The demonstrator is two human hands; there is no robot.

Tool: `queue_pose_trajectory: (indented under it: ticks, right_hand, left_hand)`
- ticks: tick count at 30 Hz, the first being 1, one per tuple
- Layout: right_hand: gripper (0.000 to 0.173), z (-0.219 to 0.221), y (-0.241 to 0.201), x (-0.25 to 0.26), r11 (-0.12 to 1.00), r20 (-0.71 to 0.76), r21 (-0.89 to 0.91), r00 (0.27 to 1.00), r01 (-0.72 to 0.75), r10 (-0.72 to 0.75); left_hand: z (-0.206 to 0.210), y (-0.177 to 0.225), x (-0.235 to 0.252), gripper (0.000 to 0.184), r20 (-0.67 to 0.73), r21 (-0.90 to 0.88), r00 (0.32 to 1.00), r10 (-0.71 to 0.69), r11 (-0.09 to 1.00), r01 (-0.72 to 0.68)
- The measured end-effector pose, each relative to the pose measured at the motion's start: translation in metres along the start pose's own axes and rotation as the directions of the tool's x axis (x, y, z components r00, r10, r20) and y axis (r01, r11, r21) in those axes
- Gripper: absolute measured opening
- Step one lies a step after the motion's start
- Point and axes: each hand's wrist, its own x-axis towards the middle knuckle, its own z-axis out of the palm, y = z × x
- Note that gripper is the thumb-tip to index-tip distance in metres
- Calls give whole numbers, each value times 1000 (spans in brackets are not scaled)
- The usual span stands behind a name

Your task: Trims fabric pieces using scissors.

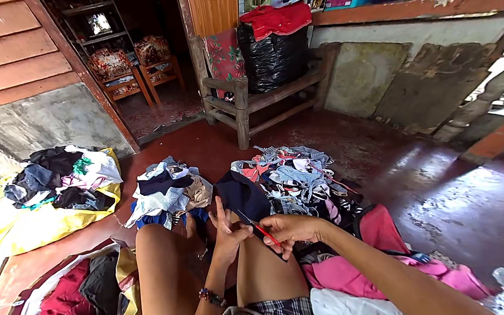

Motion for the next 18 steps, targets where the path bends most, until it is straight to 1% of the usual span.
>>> queue_pose_trajectory:
  ticks: [1, 3, 5, 7, 8, 10, 12, 15, 18]
  right_hand:
    - [20, 0, -1, 0, 1000, 2, 9, 1000, 1, -1]
    - [19, 1, -1, 1, 1000, -1, 12, 1000, -12, 12]
    - [23, 2, 0, 2, 999, -13, -20, 999, -46, 46]
    - [26, 6, -1, 3, 996, -29, -44, 996, -80, 79]
    - [26, 6, -2, 3, 995, -32, -48, 996, -85, 84]
    - [25, 7, -2, 3, 995, -32, -52, 995, -91, 89]
    - [26, 7, -3, 3, 993, -44, -62, 994, -100, 98]
    - [28, 10, -5, 3, 988, -70, -93, 991, -121, 115]
    - [28, 15, -9, 5, 977, -83, -153, 988, -145, 134]
  left_hand:
    - [-3, -3, 1, 133, -16, -36, 1000, -20, 999, 20]
    - [-10, -9, 3, 117, -78, -136, 996, -50, 990, 39]
    - [-16, -11, 5, 103, -132, -236, 989, -62, 971, 29]
    - [-15, -10, 7, 94, -174, -265, 982, -66, 964, 18]
    - [-13, -9, 9, 91, -202, -245, 977, -65, 969, 14]
    - [-8, -7, 10, 87, -248, -190, 967, -61, 982, 13]
    - [-4, -4, 11, 86, -263, -175, 963, -61, 985, 15]
    - [-3, -2, 9, 92, -256, -123, 964, -66, 992, 35]
    - [-2, 0, 8, 93, -250, -101, 966, -61, 994, 37]
